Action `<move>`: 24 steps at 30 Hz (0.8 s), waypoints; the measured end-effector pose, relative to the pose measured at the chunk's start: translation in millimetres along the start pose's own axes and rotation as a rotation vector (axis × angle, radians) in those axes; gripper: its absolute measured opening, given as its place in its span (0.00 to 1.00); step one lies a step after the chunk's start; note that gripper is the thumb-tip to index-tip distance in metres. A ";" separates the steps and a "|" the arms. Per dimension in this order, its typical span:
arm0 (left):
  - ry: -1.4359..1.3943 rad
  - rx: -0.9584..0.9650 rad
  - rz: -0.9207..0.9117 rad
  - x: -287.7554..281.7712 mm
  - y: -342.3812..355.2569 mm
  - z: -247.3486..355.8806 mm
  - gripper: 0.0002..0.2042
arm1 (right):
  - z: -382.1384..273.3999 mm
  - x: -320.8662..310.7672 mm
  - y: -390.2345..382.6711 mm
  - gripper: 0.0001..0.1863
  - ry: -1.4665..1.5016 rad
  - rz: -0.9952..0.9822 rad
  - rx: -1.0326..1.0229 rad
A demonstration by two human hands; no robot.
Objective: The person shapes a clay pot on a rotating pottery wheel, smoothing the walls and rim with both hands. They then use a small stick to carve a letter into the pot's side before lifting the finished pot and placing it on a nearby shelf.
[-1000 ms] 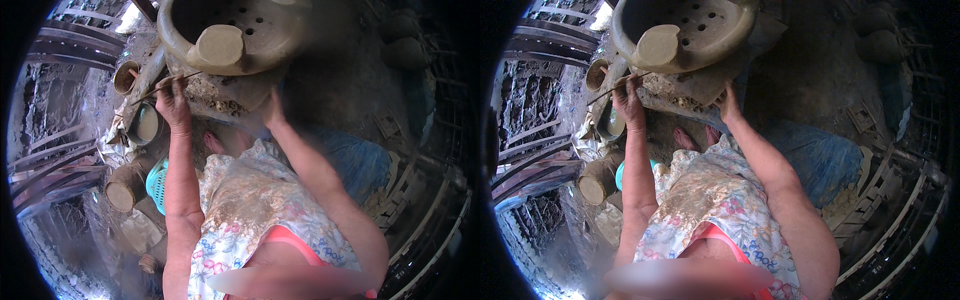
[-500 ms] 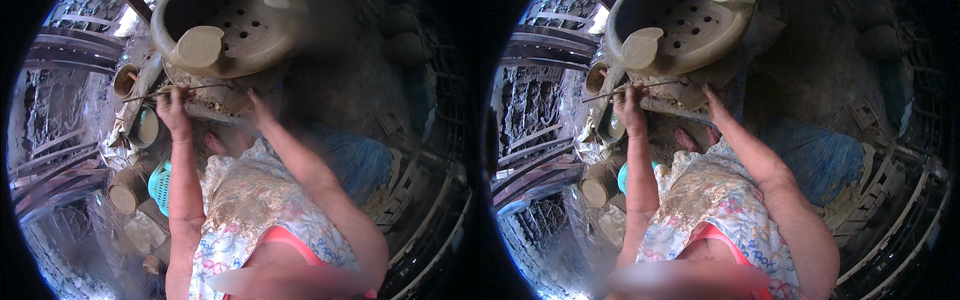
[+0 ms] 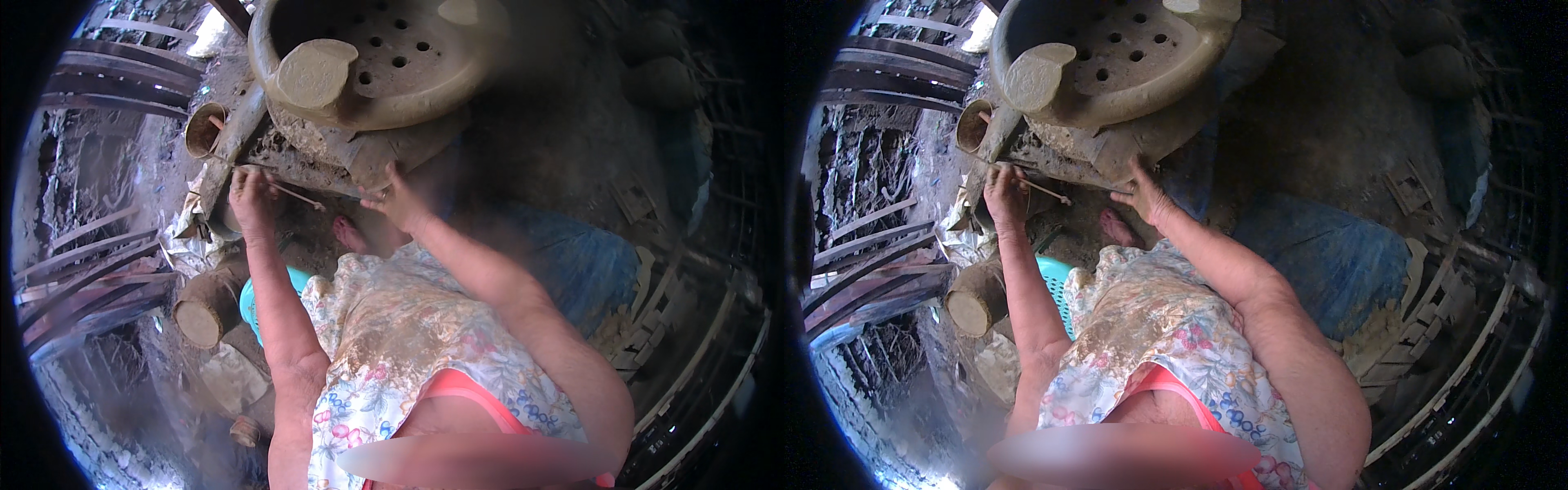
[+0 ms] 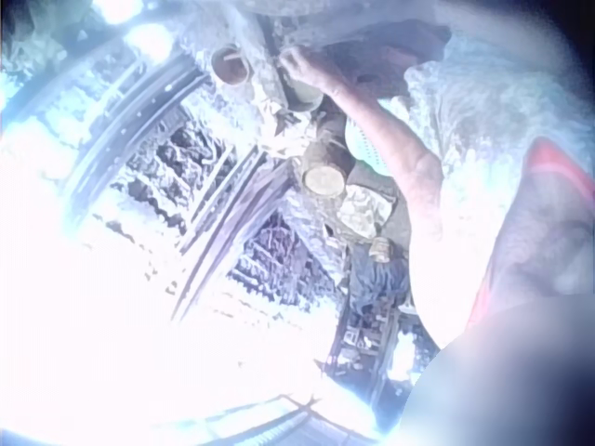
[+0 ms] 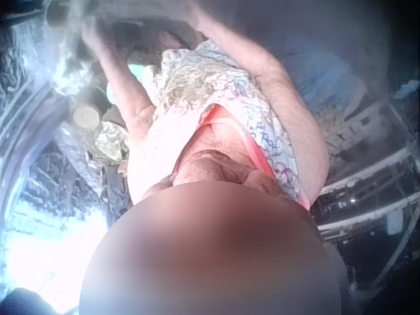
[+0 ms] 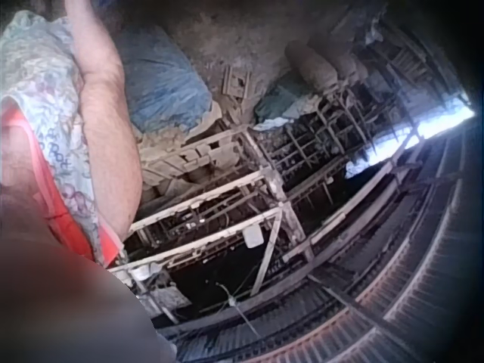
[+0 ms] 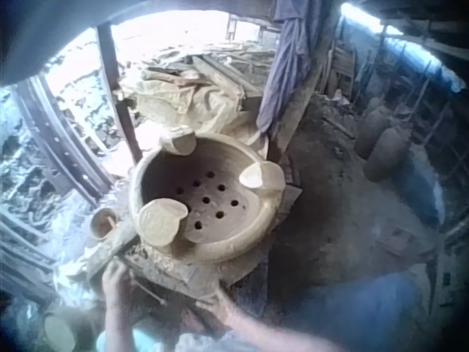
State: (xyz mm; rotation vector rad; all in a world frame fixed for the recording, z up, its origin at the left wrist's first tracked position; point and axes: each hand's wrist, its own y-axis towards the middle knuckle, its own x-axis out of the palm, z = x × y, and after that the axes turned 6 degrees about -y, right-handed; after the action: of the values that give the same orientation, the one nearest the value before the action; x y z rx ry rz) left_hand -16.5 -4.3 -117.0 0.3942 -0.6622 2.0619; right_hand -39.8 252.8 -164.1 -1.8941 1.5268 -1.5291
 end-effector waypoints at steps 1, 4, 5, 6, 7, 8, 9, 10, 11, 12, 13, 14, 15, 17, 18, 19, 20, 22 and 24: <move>0.072 -0.026 -0.005 0.9 -5.0 -0.2 0.00 | 6.1 3.7 -0.7 0.26 -0.048 -0.071 0.087; 0.235 -0.126 -0.122 8.3 -24.7 -12.3 0.03 | 21.4 9.6 -4.6 0.21 -0.173 -0.271 0.138; 0.276 -0.158 -0.195 9.8 -28.3 -14.4 0.04 | 24.4 10.8 -4.5 0.19 -0.196 -0.370 0.103; 0.301 -0.155 -0.210 11.9 -31.0 -16.9 0.05 | 26.9 12.7 -2.3 0.14 -0.200 -0.333 0.070; 0.301 -0.125 -0.188 13.0 -31.5 -17.0 0.05 | 26.5 11.7 -0.5 0.13 -0.246 -0.337 0.057; 0.281 -0.101 -0.174 14.0 -30.0 -16.3 0.05 | 24.5 9.9 3.1 0.12 -0.281 -0.377 0.030; 0.259 -0.083 -0.159 14.8 -26.7 -14.5 0.05 | 21.6 7.1 6.9 0.11 -0.343 -0.371 0.022; 0.197 -0.068 -0.119 15.0 -21.5 -11.4 0.05 | 18.3 1.6 8.7 0.11 -0.375 -0.370 -0.017; 0.089 0.050 -0.120 15.9 -14.9 -8.9 0.05 | 13.6 -6.0 9.6 0.10 -0.433 -0.322 -0.038; -0.017 0.143 -0.120 17.0 -6.3 -5.9 0.05 | 9.2 -14.0 9.9 0.10 -0.479 -0.293 -0.072; -0.141 0.235 -0.140 18.9 2.2 -4.7 0.05 | 5.8 -22.1 9.2 0.11 -0.476 -0.222 -0.045; -0.026 0.256 0.102 21.1 8.9 -5.1 0.05 | 2.8 -29.8 7.5 0.13 -0.465 -0.171 -0.028; -0.009 0.269 0.083 23.5 14.7 -7.4 0.05 | 0.6 -36.5 5.6 0.14 -0.468 -0.075 0.012; 0.019 0.276 0.094 29.7 25.9 -13.4 0.05 | -3.6 -47.0 -1.3 0.22 -0.530 -0.109 -0.019; 0.033 0.290 0.043 32.1 27.5 -16.9 0.05 | -6.4 -49.6 -4.0 0.26 -0.568 -0.103 -0.025; 0.043 0.252 0.055 34.1 27.4 -20.3 0.05 | -10.3 -50.1 -5.0 0.30 -0.487 -0.112 -0.024; 0.034 0.237 0.034 36.1 26.1 -23.1 0.05 | -15.0 -49.3 -5.5 0.34 -0.406 -0.121 -0.023; 0.109 0.120 -0.029 39.1 18.7 -25.6 0.05 | -23.6 -43.3 -5.2 0.39 -0.222 -0.156 0.001; 0.066 0.047 -0.152 43.4 6.8 -26.7 0.05 | -31.5 -34.5 -3.7 0.39 -0.022 -0.223 0.039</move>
State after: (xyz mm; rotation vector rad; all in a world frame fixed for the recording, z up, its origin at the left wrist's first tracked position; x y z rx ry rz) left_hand -46.2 37.6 -118.5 0.3900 -0.5285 1.9402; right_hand -60.1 294.9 -167.5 -2.1102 1.3027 -1.6089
